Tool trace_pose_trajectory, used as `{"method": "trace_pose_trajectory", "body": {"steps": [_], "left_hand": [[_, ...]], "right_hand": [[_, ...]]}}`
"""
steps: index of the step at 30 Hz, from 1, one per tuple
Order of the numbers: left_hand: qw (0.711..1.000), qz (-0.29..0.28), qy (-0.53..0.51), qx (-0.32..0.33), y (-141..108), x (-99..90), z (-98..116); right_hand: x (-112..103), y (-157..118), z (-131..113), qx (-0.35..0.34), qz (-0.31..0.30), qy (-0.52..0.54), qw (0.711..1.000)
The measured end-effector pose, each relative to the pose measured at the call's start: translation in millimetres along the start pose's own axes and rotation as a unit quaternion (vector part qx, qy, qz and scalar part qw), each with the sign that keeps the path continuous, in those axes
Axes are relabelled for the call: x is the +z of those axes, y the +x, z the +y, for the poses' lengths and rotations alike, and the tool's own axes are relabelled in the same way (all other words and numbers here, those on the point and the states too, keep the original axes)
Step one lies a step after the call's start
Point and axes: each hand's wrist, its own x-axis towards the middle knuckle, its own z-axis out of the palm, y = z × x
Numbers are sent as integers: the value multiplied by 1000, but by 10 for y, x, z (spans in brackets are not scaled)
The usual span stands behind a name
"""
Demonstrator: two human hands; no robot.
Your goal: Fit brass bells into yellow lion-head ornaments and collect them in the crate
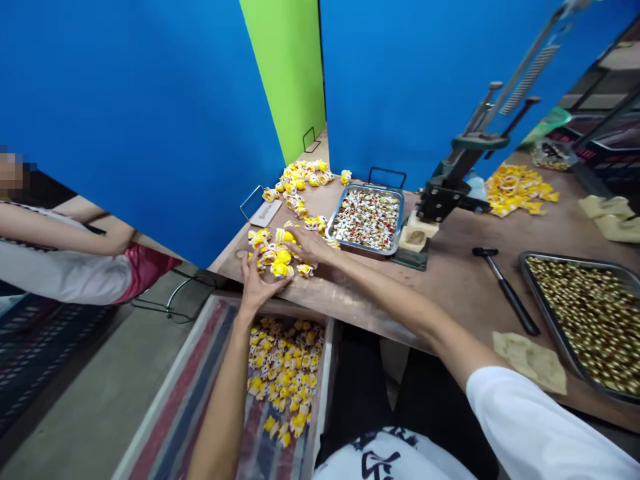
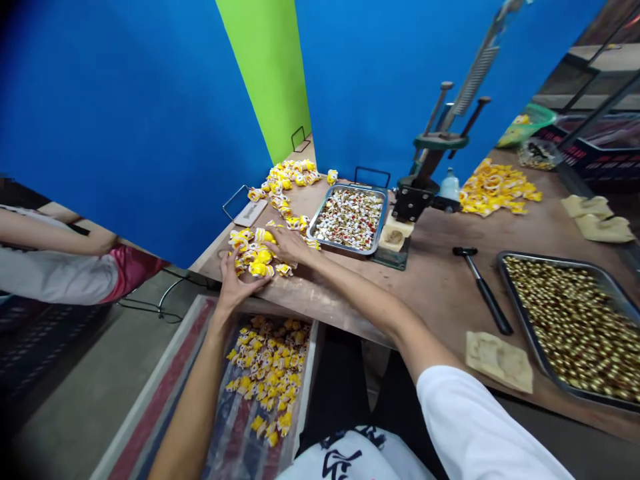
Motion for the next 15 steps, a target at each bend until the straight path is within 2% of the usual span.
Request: {"method": "trace_pose_trajectory", "body": {"steps": [4, 6, 12, 15], "left_hand": [[1000, -24, 1, -3, -49, 146, 179], [1000, -29, 3, 2, -91, 257, 320], [997, -51, 64, 12, -212, 562, 724], [993, -56, 103, -2, -214, 690, 847]], "right_hand": [[24, -400, -93, 40, 81, 28, 996], [-17, -588, -96, 39, 100, 47, 993], [-304, -1143, 25, -27, 136, 122, 983], [-440, -1477, 70, -43, 213, 180, 959]]}}
